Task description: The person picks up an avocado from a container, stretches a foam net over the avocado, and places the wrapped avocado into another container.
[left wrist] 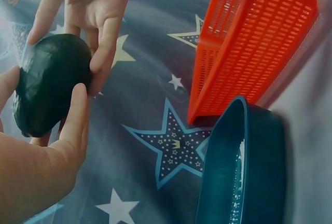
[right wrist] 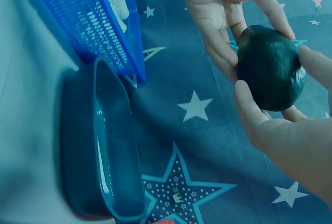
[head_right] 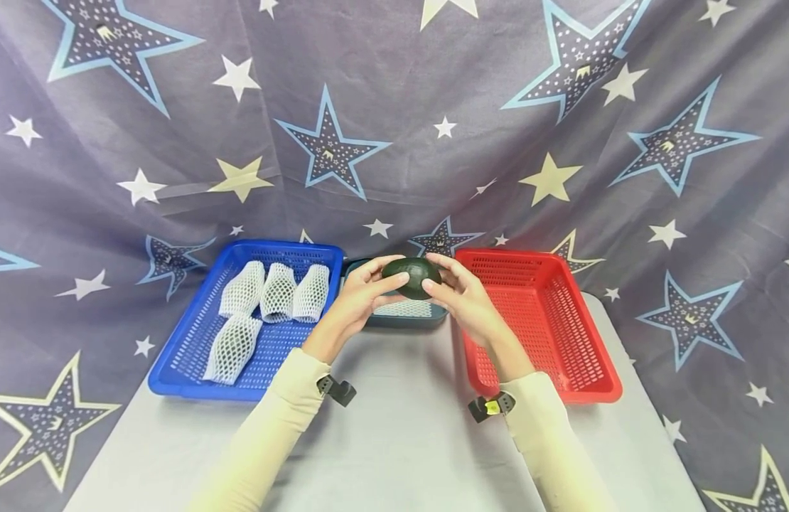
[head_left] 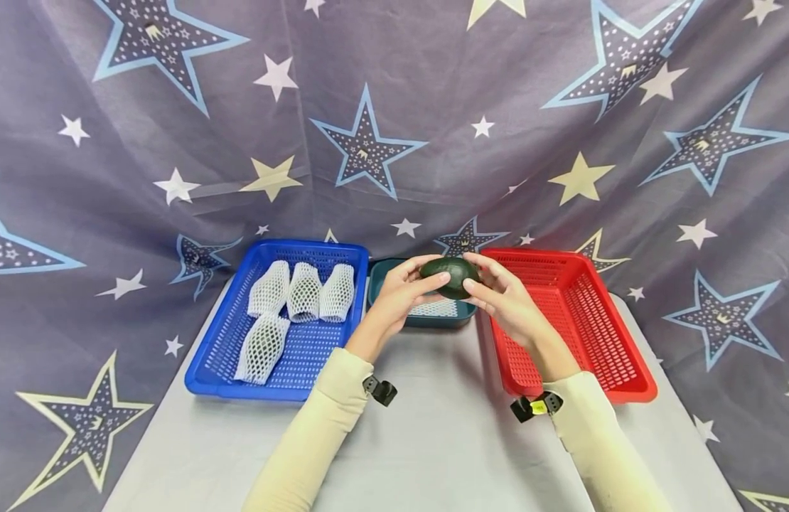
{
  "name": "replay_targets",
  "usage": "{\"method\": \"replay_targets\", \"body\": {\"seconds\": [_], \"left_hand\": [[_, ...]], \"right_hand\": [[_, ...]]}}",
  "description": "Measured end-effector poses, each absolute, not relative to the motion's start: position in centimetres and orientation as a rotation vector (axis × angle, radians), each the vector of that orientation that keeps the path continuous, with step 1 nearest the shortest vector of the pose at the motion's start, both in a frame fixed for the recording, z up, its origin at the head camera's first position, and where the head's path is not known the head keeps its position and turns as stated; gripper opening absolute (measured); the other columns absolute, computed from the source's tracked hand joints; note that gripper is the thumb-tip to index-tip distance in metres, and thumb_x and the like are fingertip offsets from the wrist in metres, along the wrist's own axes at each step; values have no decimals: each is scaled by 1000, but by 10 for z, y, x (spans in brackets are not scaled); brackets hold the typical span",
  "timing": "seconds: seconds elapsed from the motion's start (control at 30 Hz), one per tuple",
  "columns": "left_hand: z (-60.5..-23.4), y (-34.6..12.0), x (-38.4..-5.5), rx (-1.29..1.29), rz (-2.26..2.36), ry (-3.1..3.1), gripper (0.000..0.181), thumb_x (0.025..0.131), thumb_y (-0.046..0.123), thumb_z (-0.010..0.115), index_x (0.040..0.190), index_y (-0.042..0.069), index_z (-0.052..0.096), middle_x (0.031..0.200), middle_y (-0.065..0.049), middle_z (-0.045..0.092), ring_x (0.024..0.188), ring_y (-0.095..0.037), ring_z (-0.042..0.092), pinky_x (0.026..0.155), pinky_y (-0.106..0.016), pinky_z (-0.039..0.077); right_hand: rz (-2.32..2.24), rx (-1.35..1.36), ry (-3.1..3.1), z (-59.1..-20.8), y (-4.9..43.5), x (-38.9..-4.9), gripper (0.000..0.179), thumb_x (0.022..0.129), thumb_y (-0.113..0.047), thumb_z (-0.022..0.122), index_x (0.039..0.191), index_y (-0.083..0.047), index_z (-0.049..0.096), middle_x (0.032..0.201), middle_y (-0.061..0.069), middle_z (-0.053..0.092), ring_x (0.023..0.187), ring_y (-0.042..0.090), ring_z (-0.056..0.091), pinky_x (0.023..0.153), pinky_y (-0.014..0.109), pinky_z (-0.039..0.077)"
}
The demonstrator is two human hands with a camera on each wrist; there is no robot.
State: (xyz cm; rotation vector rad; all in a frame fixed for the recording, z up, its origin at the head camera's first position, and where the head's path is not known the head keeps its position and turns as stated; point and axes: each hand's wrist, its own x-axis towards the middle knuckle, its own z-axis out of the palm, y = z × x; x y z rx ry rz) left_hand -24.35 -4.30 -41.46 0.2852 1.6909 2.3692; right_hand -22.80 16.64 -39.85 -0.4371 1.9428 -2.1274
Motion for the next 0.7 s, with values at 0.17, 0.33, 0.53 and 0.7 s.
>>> {"method": "replay_targets", "body": {"seconds": [0.17,0.33,0.53,0.7], "left_hand": [[-414,-47,-242,268,2418,1689,48,91,4,71,138,3,58,126,-13,66,104,-16,68,90,-36,60],[-413,-45,-241,222,2456,1747,47,90,6,73,135,0,60,122,-14,70,100,-12,69,87,-27,59],[-416,-41,-242,165,2478,1778,42,90,9,74,130,0,64,122,-14,71,99,-11,69,85,-24,59],[-416,-44,-243,155,2467,1778,42,91,8,74,130,-1,64,120,-14,70,98,-12,70,88,-29,60]], "right_hand": [[-2202,-392,1894,-404,162,-226,46,102,-3,57,146,-9,46,128,2,61,115,13,63,97,26,56],[-2235,-360,1848,-411,158,-223,43,99,0,58,139,-13,46,123,1,64,109,11,67,97,26,56],[-2265,-312,1782,-414,153,-220,42,99,0,59,138,-10,46,123,3,65,108,13,69,97,29,57],[-2293,-313,1728,-412,153,-221,42,103,-3,56,143,-6,45,126,5,62,108,15,70,99,37,57]]}}
